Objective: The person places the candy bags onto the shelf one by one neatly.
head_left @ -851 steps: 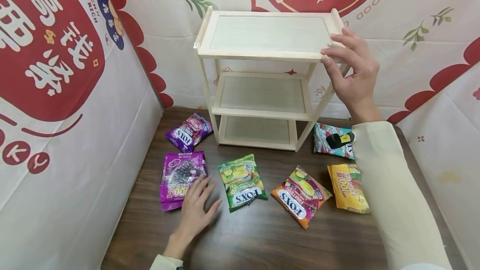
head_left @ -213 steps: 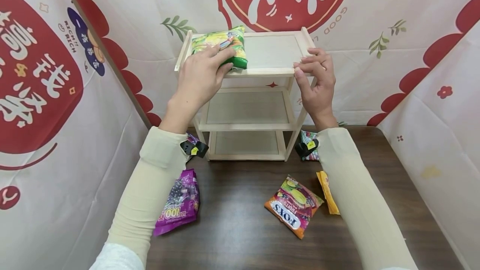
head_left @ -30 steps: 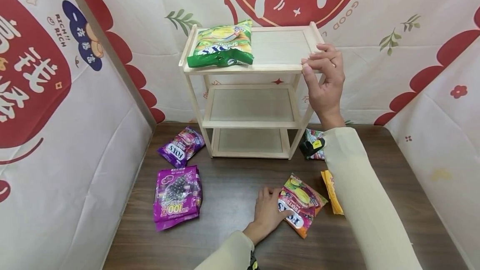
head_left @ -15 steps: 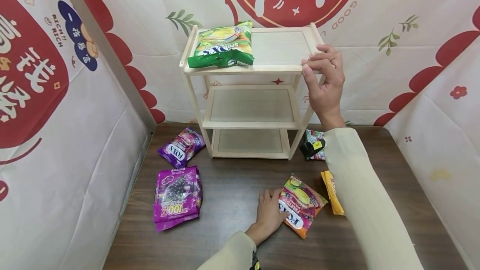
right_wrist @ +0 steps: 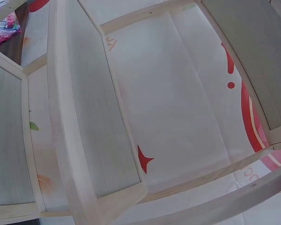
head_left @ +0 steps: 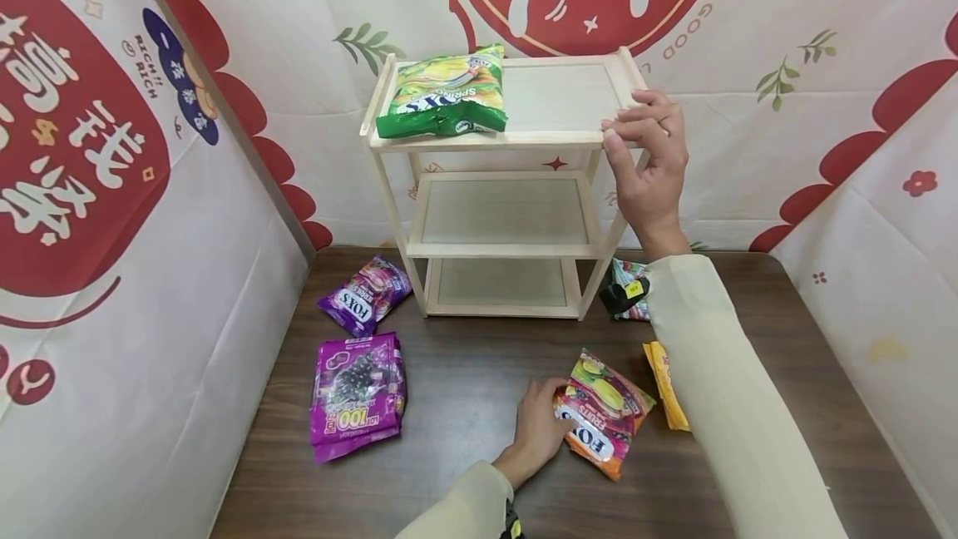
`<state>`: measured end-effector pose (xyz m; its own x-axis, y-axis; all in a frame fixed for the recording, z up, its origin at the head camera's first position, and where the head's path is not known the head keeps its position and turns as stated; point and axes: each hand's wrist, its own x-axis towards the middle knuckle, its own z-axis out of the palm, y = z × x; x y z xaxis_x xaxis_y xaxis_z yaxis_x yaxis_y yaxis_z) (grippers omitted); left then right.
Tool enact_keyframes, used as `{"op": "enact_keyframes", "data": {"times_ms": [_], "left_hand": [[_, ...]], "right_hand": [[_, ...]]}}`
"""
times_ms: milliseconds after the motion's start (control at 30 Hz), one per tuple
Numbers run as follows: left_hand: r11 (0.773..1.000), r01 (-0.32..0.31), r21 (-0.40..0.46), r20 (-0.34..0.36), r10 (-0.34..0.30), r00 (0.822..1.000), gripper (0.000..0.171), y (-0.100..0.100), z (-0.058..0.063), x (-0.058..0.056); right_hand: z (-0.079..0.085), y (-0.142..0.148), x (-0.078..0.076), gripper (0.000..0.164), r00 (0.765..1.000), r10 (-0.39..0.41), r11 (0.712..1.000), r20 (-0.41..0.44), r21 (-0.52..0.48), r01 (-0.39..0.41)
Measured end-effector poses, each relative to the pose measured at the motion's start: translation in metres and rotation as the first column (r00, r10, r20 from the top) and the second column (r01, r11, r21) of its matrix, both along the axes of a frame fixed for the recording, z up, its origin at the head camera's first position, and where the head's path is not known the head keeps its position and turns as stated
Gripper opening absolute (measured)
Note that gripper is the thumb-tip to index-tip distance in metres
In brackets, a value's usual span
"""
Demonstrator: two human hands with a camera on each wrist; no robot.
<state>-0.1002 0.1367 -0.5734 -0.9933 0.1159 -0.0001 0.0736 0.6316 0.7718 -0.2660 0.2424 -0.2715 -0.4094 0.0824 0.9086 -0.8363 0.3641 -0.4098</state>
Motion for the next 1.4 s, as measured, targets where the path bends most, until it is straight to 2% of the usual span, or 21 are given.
{"op": "enact_keyframes", "data": {"times_ms": [167, 533, 867, 1033, 1400], "left_hand": [[0.998, -0.024, 0.058, -0.034, 0.026, 0.999, 0.048, -0.001, 0.000, -0.003], [0.983, -0.008, 0.182, -0.008, 0.009, 1.000, 0.040, -0.007, -0.002, -0.006], [0.987, 0.024, 0.156, -0.064, -0.014, 0.998, 0.038, -0.029, 0.011, -0.015], [0.990, 0.031, 0.139, -0.102, -0.017, 0.995, 0.040, -0.042, 0.012, -0.018], [0.995, 0.016, 0.097, -0.115, -0.005, 0.993, 0.042, -0.076, 0.012, -0.019]], "right_hand": [[0.000, 0.001, -0.001, 0.024, 1.000, 0.002, 1.000, -0.007, 0.004, -0.002], [-0.003, 0.000, -0.004, 0.025, 0.999, 0.030, 1.000, -0.030, -0.008, -0.030], [-0.002, 0.000, -0.004, 0.024, 1.000, 0.010, 1.000, -0.026, 0.003, -0.010], [-0.002, -0.001, -0.005, 0.025, 0.999, 0.021, 1.000, -0.029, 0.001, -0.021], [-0.004, -0.001, -0.005, 0.026, 1.000, 0.011, 1.000, -0.024, 0.003, -0.011]]}}
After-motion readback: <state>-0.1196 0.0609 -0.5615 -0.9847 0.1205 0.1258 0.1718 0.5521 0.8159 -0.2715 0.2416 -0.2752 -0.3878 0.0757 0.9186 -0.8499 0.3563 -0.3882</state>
